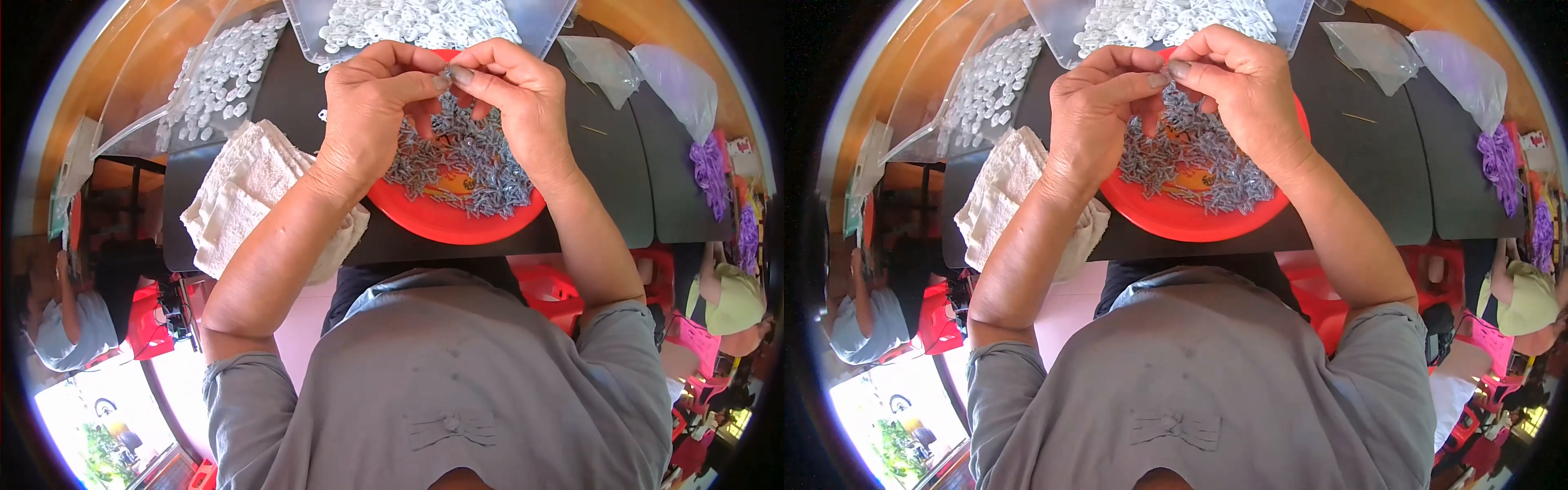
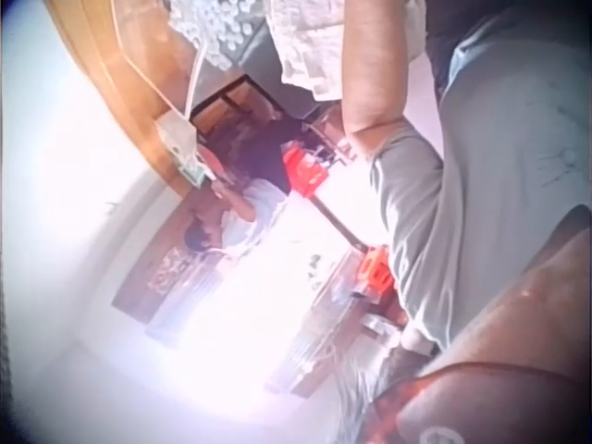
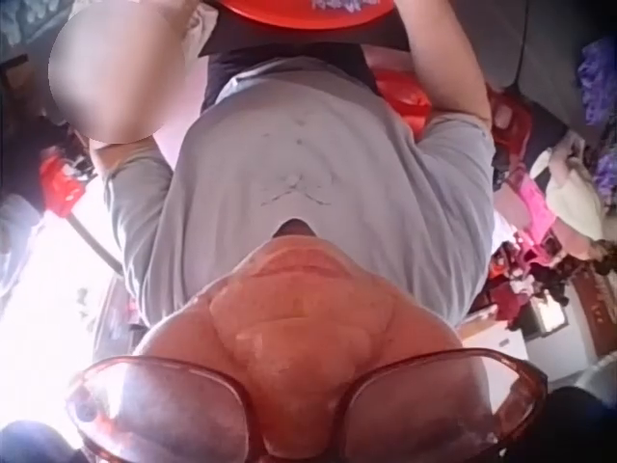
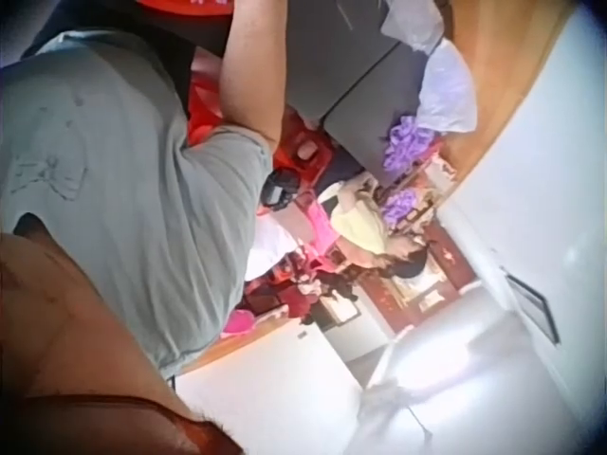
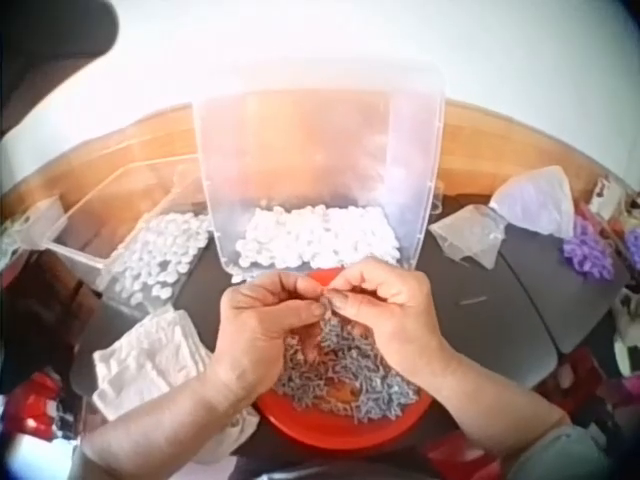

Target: Assembling small metal pins into white plastic hardware components at a workbench.

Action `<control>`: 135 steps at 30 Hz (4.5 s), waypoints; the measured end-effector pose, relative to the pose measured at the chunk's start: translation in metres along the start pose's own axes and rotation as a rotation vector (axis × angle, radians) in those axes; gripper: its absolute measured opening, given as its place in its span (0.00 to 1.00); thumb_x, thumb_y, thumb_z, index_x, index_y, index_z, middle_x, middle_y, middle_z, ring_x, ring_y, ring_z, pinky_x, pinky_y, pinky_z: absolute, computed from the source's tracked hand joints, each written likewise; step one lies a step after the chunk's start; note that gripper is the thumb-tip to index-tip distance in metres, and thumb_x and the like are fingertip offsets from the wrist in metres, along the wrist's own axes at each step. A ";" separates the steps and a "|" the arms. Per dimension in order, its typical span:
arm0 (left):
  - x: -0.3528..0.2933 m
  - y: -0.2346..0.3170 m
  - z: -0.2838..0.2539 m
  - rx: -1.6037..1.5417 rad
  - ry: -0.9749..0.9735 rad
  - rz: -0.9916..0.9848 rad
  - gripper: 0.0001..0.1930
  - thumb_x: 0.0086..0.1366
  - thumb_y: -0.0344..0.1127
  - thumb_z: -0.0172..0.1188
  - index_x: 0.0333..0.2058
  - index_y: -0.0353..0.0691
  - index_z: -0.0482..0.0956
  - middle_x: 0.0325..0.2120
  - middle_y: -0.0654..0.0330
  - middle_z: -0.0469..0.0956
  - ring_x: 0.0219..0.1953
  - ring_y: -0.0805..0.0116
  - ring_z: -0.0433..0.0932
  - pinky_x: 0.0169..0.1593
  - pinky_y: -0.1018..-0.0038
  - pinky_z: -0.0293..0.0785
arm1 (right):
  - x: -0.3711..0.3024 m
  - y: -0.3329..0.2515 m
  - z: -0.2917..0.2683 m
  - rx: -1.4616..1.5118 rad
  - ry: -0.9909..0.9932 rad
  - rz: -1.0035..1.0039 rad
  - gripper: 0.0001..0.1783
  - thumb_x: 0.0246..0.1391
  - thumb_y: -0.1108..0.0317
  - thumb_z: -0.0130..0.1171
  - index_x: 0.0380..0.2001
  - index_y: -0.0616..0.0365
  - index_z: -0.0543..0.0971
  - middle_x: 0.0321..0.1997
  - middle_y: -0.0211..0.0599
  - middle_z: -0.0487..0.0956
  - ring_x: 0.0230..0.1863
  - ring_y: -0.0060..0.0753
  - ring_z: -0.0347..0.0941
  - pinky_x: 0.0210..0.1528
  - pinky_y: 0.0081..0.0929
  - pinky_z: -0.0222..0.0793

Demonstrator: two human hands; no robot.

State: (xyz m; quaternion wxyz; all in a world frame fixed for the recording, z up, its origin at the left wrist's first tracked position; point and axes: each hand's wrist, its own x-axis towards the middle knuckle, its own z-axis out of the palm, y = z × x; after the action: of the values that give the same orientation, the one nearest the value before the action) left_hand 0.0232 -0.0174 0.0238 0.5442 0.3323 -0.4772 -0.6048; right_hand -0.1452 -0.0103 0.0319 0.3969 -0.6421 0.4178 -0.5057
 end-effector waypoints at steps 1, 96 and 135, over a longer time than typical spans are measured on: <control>-0.001 0.001 0.000 -0.002 0.001 0.002 0.07 0.58 0.23 0.60 0.35 0.27 0.78 0.24 0.57 0.78 0.20 0.73 0.75 0.22 0.79 0.73 | 0.000 0.002 0.000 0.012 -0.003 0.007 0.06 0.57 0.71 0.57 0.34 0.61 0.80 0.29 0.29 0.80 0.28 0.15 0.72 0.27 0.15 0.65; -0.007 0.001 0.005 0.154 -0.003 -0.034 0.08 0.66 0.32 0.57 0.36 0.30 0.76 0.25 0.60 0.76 0.21 0.76 0.72 0.19 0.81 0.66 | 0.003 0.002 -0.011 -0.350 -0.094 -0.151 0.08 0.62 0.65 0.55 0.36 0.58 0.77 0.26 0.23 0.74 0.30 0.13 0.68 0.30 0.16 0.65; -0.009 -0.003 0.004 -0.046 0.063 -0.167 0.07 0.67 0.30 0.55 0.35 0.30 0.76 0.26 0.59 0.75 0.23 0.72 0.74 0.21 0.77 0.68 | 0.005 0.012 -0.001 -0.590 -0.012 -0.538 0.10 0.50 0.81 0.56 0.36 0.58 0.75 0.33 0.38 0.78 0.33 0.42 0.78 0.33 0.32 0.72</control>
State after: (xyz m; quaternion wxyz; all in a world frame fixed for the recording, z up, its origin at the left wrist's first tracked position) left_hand 0.0202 -0.0083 0.0214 0.5140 0.3773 -0.4164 -0.6481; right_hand -0.1467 -0.0185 0.0226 0.0510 -0.8178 0.3598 -0.4462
